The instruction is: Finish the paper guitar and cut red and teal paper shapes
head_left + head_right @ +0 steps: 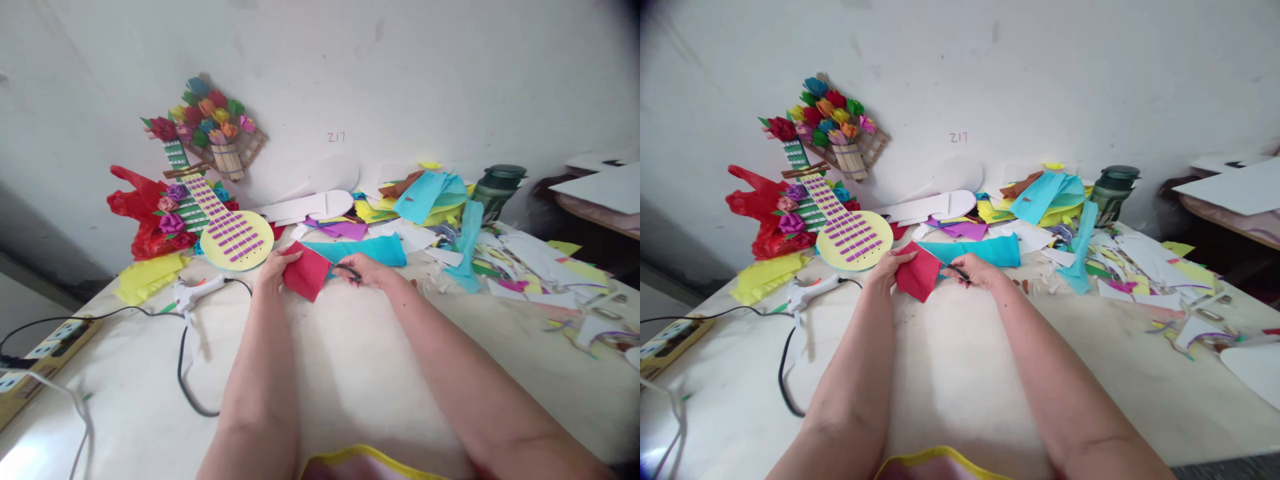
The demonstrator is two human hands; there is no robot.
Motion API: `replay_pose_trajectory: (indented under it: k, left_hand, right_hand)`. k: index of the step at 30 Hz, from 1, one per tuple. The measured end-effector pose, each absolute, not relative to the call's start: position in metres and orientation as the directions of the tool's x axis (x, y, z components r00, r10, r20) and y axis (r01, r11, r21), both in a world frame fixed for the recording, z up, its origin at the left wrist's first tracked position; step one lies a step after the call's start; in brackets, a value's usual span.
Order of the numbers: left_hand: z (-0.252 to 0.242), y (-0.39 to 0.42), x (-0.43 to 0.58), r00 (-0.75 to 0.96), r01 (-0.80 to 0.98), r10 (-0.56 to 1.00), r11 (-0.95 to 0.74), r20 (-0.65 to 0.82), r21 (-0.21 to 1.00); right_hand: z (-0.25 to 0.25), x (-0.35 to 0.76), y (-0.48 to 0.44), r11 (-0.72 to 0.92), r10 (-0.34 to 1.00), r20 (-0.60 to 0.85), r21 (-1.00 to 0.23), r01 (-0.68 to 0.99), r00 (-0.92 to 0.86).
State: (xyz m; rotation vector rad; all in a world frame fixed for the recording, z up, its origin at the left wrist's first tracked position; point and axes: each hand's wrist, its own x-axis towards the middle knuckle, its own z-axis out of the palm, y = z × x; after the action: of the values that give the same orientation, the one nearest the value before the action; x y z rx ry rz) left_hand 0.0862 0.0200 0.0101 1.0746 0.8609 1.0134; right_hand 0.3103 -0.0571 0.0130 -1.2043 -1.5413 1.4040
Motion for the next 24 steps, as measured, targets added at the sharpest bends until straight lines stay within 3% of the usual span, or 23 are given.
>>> replay_pose_trajectory:
  k: [14, 24]
  left_hand:
    - [0.013, 0.015, 0.092, 0.369, -0.200, 0.925, 0.173, -0.090, 0.964]
    - [0.014, 0.014, 0.093, 0.363, -0.198, 0.927, 0.174, -0.093, 0.965]
  right_hand:
    - [0.026, 0.306, -0.066, -0.033, 0.958, -0.123, -0.945, 0.324, -0.259]
    - [0.020, 0.305, -0.063, 0.000, 0.961, -0.071, -0.967, 0.254, -0.268]
